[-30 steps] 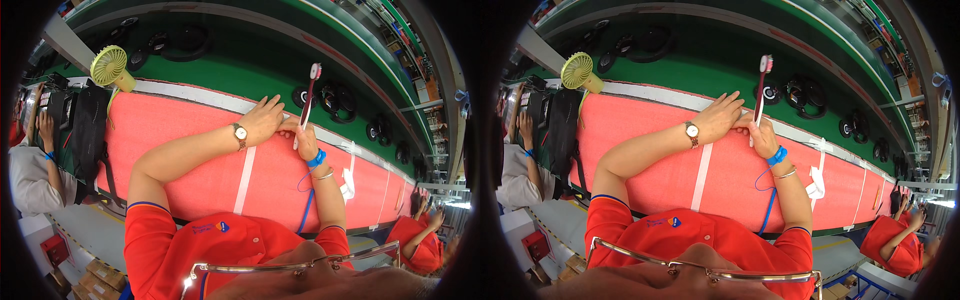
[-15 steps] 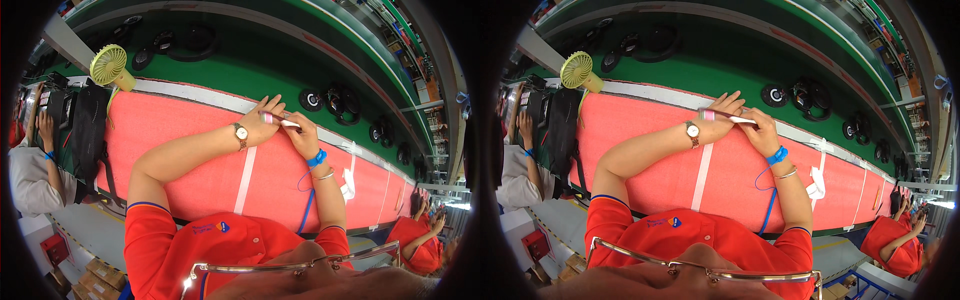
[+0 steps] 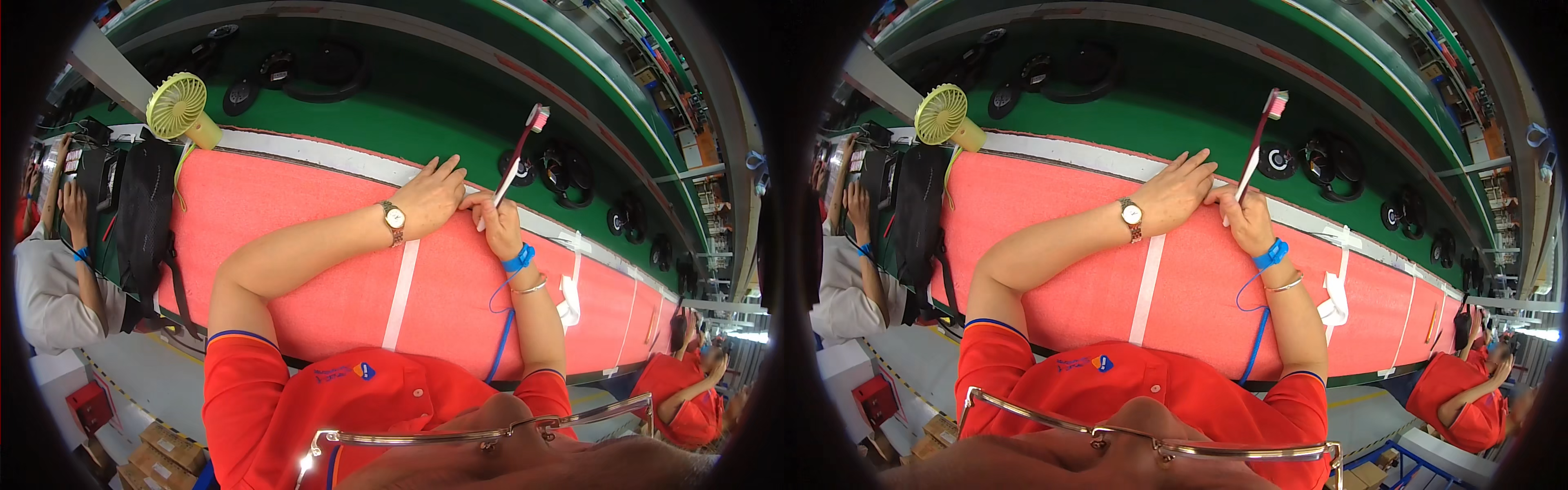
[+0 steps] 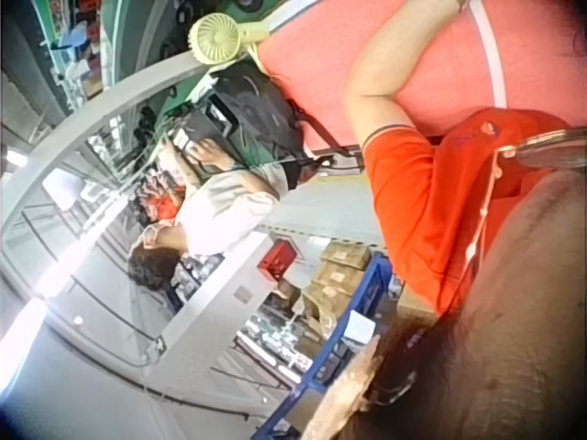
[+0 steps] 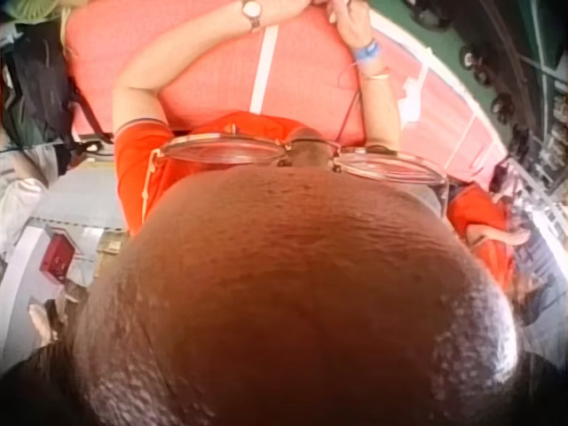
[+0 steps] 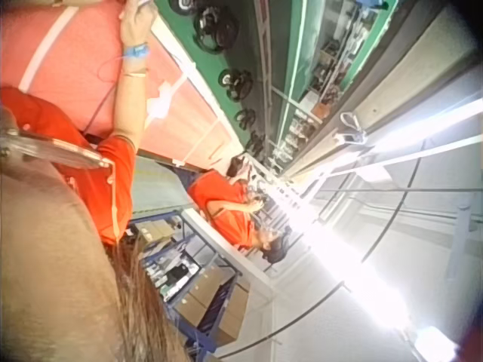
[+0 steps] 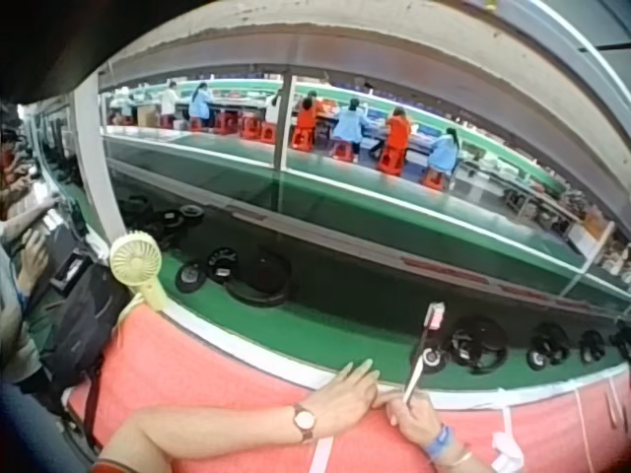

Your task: Assembling various components of headphones into their housings on a production line.

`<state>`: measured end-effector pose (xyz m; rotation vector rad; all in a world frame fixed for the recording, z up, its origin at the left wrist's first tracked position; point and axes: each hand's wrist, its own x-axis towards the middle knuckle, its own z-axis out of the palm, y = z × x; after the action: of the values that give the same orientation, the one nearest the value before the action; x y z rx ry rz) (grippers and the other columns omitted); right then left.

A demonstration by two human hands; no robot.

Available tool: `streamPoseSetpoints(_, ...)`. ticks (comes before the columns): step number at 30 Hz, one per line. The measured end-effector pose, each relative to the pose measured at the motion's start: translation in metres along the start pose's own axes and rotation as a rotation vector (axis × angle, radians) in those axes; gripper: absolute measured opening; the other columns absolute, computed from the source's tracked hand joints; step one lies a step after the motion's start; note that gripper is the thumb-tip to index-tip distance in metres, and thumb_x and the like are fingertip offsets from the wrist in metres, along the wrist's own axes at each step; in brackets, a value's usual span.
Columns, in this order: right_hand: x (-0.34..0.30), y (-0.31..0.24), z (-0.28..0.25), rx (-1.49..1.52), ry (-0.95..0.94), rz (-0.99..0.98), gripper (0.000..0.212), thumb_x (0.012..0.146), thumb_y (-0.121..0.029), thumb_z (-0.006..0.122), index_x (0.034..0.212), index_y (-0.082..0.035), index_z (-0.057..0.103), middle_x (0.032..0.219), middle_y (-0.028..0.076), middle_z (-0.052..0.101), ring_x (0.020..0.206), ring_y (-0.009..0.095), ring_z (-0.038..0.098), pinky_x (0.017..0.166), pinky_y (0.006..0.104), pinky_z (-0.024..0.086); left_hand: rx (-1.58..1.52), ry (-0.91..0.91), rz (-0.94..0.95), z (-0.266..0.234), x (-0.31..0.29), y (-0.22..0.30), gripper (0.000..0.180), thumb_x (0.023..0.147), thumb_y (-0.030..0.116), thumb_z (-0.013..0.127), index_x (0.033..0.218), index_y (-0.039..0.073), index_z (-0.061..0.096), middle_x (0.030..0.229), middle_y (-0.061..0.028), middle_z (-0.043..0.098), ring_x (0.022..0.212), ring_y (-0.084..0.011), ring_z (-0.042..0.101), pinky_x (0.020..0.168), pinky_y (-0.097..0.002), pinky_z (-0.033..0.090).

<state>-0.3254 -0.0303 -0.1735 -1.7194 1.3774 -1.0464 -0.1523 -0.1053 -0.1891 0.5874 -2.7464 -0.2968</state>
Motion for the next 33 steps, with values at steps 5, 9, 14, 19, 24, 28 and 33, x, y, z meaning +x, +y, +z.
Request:
streamPoseSetpoints(5,0.002,0.003,0.005,-0.159,0.033,-0.058,0.019,0.090,-0.013,0.056,0.088,0.003,0.064,0.065,0.004,0.058,0.058,0.012,0.053,0.056,0.0257,0.044,0.006,-0.025,-0.011,-0.001,0.001,0.001,0.030,0.086,0.007,0.046,0.113,-0.006,0.053,0.131,-0.0217,0.045,0.133,-0.0356,0.033,0.108,-0.0492,0.031)
streamPoseSetpoints(9,0.008,-0.006,0.007,-0.162,0.049,-0.179,0.009,0.081,-0.005,0.065,0.086,0.002,0.063,0.076,0.008,0.060,0.071,0.018,0.058,0.065,0.0284,0.046,-0.027,-0.018,-0.023,0.003,0.000,-0.001,0.031,0.086,0.007,0.046,0.114,-0.005,0.053,0.131,-0.0214,0.045,0.133,-0.0355,0.032,0.108,-0.0491,0.030)
streamPoseSetpoints(14,0.009,-0.008,0.007,-0.185,0.058,-0.218,0.008,0.080,-0.004,0.067,0.084,0.001,0.062,0.084,0.011,0.060,0.077,0.022,0.058,0.071,0.0296,0.046,-0.036,0.009,-0.025,0.006,0.001,-0.002,0.030,0.086,0.006,0.047,0.114,-0.005,0.054,0.131,-0.0213,0.045,0.133,-0.0357,0.032,0.108,-0.0494,0.030)
streamPoseSetpoints(19,0.009,-0.005,0.008,-0.183,0.061,-0.192,0.009,0.081,-0.006,0.066,0.083,0.001,0.061,0.082,0.010,0.060,0.077,0.022,0.058,0.071,0.0296,0.046,0.037,0.034,0.003,0.004,0.001,-0.001,0.031,0.086,0.007,0.048,0.114,-0.005,0.054,0.130,-0.0210,0.046,0.133,-0.0363,0.032,0.109,-0.0525,0.027)
streamPoseSetpoints(24,0.003,0.005,0.005,-0.141,0.027,-0.077,0.013,0.085,-0.010,0.062,0.079,0.000,0.060,0.074,0.010,0.058,0.068,0.017,0.053,0.062,0.0289,0.043,0.067,0.021,0.004,0.001,0.000,0.002,0.032,0.085,0.007,0.049,0.114,-0.005,0.054,0.130,-0.0208,0.046,0.133,-0.0364,0.031,0.108,-0.0539,0.026)
streamPoseSetpoints(28,-0.001,-0.003,0.000,-0.252,0.020,0.048,0.029,0.087,-0.016,0.062,0.065,0.003,0.055,0.055,0.009,0.049,0.051,0.012,0.042,0.050,0.0300,0.035,0.068,-0.013,-0.002,-0.001,0.001,0.002,0.033,0.083,0.008,0.049,0.114,-0.005,0.054,0.130,-0.0204,0.047,0.134,-0.0369,0.030,0.109,-0.0539,0.025)
streamPoseSetpoints(33,0.004,-0.010,0.003,-0.332,-0.049,-0.074,0.031,0.083,-0.017,0.066,0.064,0.004,0.054,0.052,0.009,0.044,0.047,0.017,0.039,0.047,0.0322,0.033,0.066,-0.012,0.020,0.000,-0.001,0.000,0.035,0.083,0.007,0.050,0.115,-0.004,0.056,0.131,-0.0208,0.047,0.133,-0.0377,0.031,0.108,-0.0547,0.025)
